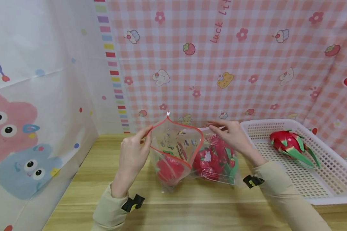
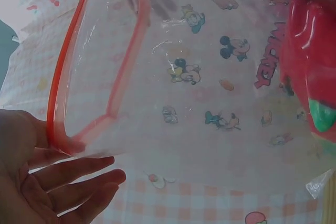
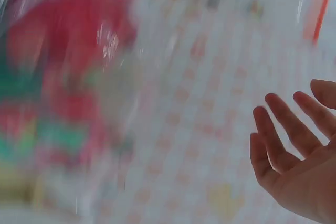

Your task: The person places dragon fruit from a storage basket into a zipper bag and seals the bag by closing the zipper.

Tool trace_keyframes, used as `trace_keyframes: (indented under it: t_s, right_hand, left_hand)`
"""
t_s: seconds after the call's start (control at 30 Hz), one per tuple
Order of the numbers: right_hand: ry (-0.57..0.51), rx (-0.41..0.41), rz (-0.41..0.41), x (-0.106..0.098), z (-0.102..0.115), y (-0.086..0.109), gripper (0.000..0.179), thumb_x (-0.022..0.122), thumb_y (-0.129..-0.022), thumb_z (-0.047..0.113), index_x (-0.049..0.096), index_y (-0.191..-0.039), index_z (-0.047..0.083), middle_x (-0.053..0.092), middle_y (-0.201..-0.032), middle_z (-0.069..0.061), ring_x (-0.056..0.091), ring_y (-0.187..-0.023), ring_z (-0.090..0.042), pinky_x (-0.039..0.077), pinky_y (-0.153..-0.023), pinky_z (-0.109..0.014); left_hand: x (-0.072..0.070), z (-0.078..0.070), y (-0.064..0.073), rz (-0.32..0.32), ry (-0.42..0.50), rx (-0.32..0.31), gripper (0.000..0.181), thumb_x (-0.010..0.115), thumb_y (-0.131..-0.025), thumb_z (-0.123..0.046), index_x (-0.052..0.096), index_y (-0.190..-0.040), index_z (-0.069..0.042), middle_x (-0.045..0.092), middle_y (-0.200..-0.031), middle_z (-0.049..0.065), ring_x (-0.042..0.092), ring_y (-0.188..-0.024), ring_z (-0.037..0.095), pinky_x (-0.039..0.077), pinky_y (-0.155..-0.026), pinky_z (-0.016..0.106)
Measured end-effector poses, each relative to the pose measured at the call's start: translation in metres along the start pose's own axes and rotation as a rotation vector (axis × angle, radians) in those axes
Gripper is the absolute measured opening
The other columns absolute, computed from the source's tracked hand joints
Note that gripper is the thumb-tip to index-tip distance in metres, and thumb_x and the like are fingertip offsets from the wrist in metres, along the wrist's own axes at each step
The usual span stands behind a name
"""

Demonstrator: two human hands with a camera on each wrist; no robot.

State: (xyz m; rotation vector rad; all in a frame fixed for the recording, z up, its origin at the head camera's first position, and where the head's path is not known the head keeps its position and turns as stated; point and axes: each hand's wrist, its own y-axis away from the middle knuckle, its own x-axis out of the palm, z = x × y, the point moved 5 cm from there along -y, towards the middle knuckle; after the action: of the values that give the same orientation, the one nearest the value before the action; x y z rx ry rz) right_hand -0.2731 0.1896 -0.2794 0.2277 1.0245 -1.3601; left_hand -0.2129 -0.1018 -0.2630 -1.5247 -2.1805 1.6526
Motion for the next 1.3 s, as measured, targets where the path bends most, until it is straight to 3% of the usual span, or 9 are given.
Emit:
trace_keyframes:
  t_s: [0.2, 0.33, 0.47, 0.53, 0.6, 0.77, 0.9, 1.07, 1.3]
  right_hand:
    - [0.274, 0.157, -0.051, -0.066, -0.075, 0.000, 0.049, 0.051, -0.097, 0.031, 0.047, -0.138, 0.003, 0.060, -0.123, -0.028, 0.057, -0.108, -0.047, 0.048, -0.083, -0.058]
    - [0.383, 0.312, 0.017, -0.099, -0.144, 0.015, 0.070, 0.048, -0.095, 0.044, 0.030, -0.145, -0.001, 0.045, -0.132, -0.038, 0.053, -0.105, -0.052, 0.044, -0.081, -0.062]
    - [0.456, 0.433, 0.081, -0.115, -0.201, 0.043, 0.089, 0.051, -0.091, 0.053, 0.016, -0.147, -0.006, 0.028, -0.134, -0.047, 0.040, -0.111, -0.058, 0.035, -0.089, -0.067]
    - [0.467, 0.468, 0.093, -0.118, -0.220, 0.058, 0.096, 0.056, -0.088, 0.053, 0.011, -0.147, -0.009, 0.022, -0.134, -0.049, 0.025, -0.119, -0.063, 0.021, -0.098, -0.072]
    - [0.438, 0.510, 0.113, -0.118, -0.235, 0.071, 0.105, 0.059, -0.086, 0.054, 0.001, -0.148, -0.007, 0.015, -0.137, -0.051, 0.018, -0.122, -0.065, 0.016, -0.099, -0.074]
    - [0.402, 0.596, 0.131, -0.113, -0.255, 0.090, 0.115, 0.062, -0.082, 0.057, -0.013, -0.148, -0.001, 0.005, -0.138, -0.052, 0.021, -0.115, -0.071, 0.032, -0.086, -0.076]
    - [0.435, 0.632, 0.127, -0.108, -0.261, 0.091, 0.113, 0.065, -0.079, 0.057, -0.001, -0.148, -0.003, 0.004, -0.130, -0.055, 0.024, -0.106, -0.072, 0.035, -0.078, -0.074]
    - [0.424, 0.618, 0.131, -0.102, -0.267, 0.093, 0.109, 0.070, -0.078, 0.047, 0.004, -0.147, -0.006, 0.003, -0.128, -0.056, 0.026, -0.105, -0.071, 0.038, -0.077, -0.074]
    - [0.419, 0.577, 0.102, -0.103, -0.265, 0.095, 0.107, 0.072, -0.076, 0.047, 0.009, -0.147, -0.003, 0.012, -0.126, -0.054, 0.035, -0.099, -0.068, 0.042, -0.070, -0.069]
  left_hand:
    - [0.000, 0.000, 0.000, -0.017, -0.005, 0.027, 0.023, 0.058, -0.091, -0.008, 0.070, -0.109, -0.002, 0.074, -0.091, 0.015, 0.044, -0.035, 0.006, 0.046, -0.043, 0.021]
    - [0.000, 0.001, 0.000, -0.008, 0.003, 0.025, 0.022, 0.059, -0.091, -0.008, 0.071, -0.109, -0.002, 0.074, -0.091, 0.015, 0.037, -0.035, 0.000, 0.050, -0.046, 0.026]
    - [0.000, 0.001, 0.001, 0.004, 0.014, 0.025, 0.022, 0.059, -0.091, -0.008, 0.070, -0.109, -0.002, 0.074, -0.092, 0.014, 0.032, -0.035, -0.005, 0.052, -0.049, 0.029]
    - [0.001, 0.001, 0.001, 0.010, 0.012, 0.024, 0.023, 0.060, -0.091, -0.009, 0.070, -0.109, -0.001, 0.074, -0.092, 0.014, 0.032, -0.035, -0.005, 0.054, -0.051, 0.029]
    - [0.001, 0.002, 0.002, 0.014, 0.010, 0.026, 0.023, 0.060, -0.090, -0.008, 0.070, -0.109, -0.001, 0.074, -0.092, 0.015, 0.033, -0.035, -0.004, 0.055, -0.053, 0.030]
    - [0.000, 0.001, 0.002, 0.015, 0.008, 0.030, 0.023, 0.058, -0.091, -0.008, 0.070, -0.109, -0.001, 0.074, -0.092, 0.015, 0.034, -0.036, 0.000, 0.058, -0.060, 0.033]
    - [0.000, 0.000, 0.001, 0.017, 0.013, 0.026, 0.022, 0.058, -0.091, -0.008, 0.070, -0.109, -0.002, 0.075, -0.093, 0.014, 0.033, -0.036, -0.001, 0.058, -0.061, 0.031]
    - [0.002, 0.001, 0.001, 0.024, 0.019, 0.026, 0.022, 0.059, -0.091, -0.007, 0.070, -0.109, -0.002, 0.074, -0.094, 0.014, 0.034, -0.035, 0.000, 0.058, -0.061, 0.031]
    - [0.001, 0.003, 0.001, 0.018, 0.025, 0.029, 0.022, 0.060, -0.090, -0.008, 0.070, -0.109, 0.000, 0.074, -0.093, 0.016, 0.055, -0.040, 0.012, 0.059, -0.062, 0.033]
